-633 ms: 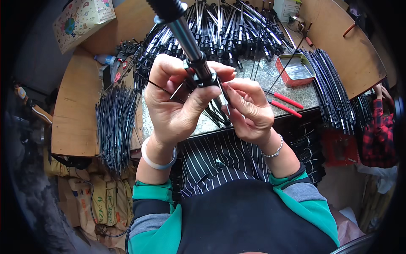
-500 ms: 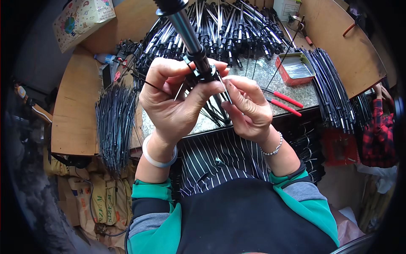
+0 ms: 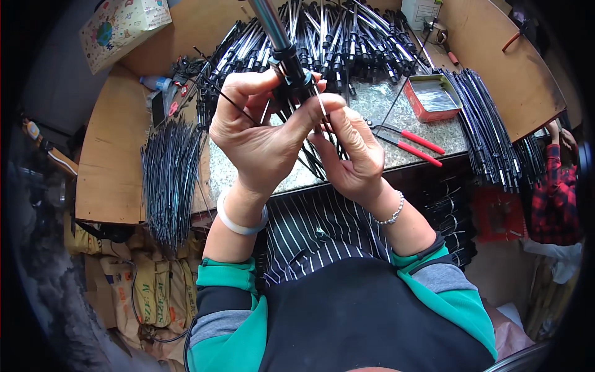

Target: Assembling bundles of black rods into a central hub component using pliers.

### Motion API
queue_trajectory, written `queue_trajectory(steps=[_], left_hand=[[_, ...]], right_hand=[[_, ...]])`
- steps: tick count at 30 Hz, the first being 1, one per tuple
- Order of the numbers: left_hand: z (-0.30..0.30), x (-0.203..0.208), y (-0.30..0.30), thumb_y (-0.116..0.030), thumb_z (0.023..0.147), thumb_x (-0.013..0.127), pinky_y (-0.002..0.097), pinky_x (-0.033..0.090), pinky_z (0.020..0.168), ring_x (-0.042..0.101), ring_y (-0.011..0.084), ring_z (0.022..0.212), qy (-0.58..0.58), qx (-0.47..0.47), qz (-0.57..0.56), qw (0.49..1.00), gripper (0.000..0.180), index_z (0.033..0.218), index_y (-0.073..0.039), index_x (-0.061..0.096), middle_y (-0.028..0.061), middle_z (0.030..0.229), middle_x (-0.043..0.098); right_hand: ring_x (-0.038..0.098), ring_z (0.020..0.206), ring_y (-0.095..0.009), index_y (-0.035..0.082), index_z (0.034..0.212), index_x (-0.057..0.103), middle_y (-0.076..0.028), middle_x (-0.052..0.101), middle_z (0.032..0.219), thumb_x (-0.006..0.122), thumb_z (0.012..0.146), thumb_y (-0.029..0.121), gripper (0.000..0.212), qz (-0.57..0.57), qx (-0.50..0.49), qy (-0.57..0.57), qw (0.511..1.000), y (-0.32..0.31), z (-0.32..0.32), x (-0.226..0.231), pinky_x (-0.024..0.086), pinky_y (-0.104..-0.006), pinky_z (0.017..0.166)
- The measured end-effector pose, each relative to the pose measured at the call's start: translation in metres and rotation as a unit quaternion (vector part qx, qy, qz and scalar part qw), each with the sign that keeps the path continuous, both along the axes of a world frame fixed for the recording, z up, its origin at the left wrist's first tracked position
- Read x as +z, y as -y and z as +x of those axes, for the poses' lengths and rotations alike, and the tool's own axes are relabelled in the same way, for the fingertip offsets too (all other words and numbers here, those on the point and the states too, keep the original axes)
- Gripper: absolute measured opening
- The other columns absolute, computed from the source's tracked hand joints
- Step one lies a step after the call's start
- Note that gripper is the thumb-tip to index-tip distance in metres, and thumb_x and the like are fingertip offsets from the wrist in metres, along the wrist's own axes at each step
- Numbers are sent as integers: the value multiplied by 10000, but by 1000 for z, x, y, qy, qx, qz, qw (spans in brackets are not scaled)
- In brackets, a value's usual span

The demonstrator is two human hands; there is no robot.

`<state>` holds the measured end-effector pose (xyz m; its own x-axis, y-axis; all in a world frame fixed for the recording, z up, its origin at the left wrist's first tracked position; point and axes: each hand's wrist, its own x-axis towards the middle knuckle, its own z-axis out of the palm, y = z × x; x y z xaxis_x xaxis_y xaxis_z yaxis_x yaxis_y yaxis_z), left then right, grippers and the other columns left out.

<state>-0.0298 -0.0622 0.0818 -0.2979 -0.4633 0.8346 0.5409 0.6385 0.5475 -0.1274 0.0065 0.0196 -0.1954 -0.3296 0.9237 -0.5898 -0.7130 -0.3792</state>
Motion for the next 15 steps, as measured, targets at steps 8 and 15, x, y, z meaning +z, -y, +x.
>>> queue_trajectory(steps=[8, 15], left_hand=[[-7, 5, -13, 90, 732, 684, 268, 543, 718, 643, 174, 831, -16, 57, 27, 998, 340, 970, 30, 448, 161, 896, 633], [-5, 11, -34, -161, 892, 544, 382, 374, 1003, 380, 262, 1242, 50, 151, -127, 979, 530, 1324, -20, 271, 239, 1288, 401]], right_hand=[[629, 918, -315, -53, 1202, 511, -209, 603, 1062, 625, 766, -60, 451, 21, -37, 30, 999, -2, 6, 1, 519, -340, 774], [643, 900, -245, -71, 1199, 501, -199, 619, 1053, 589, 810, -36, 401, 61, 35, 90, 993, 0, -6, -3, 506, -310, 799]])
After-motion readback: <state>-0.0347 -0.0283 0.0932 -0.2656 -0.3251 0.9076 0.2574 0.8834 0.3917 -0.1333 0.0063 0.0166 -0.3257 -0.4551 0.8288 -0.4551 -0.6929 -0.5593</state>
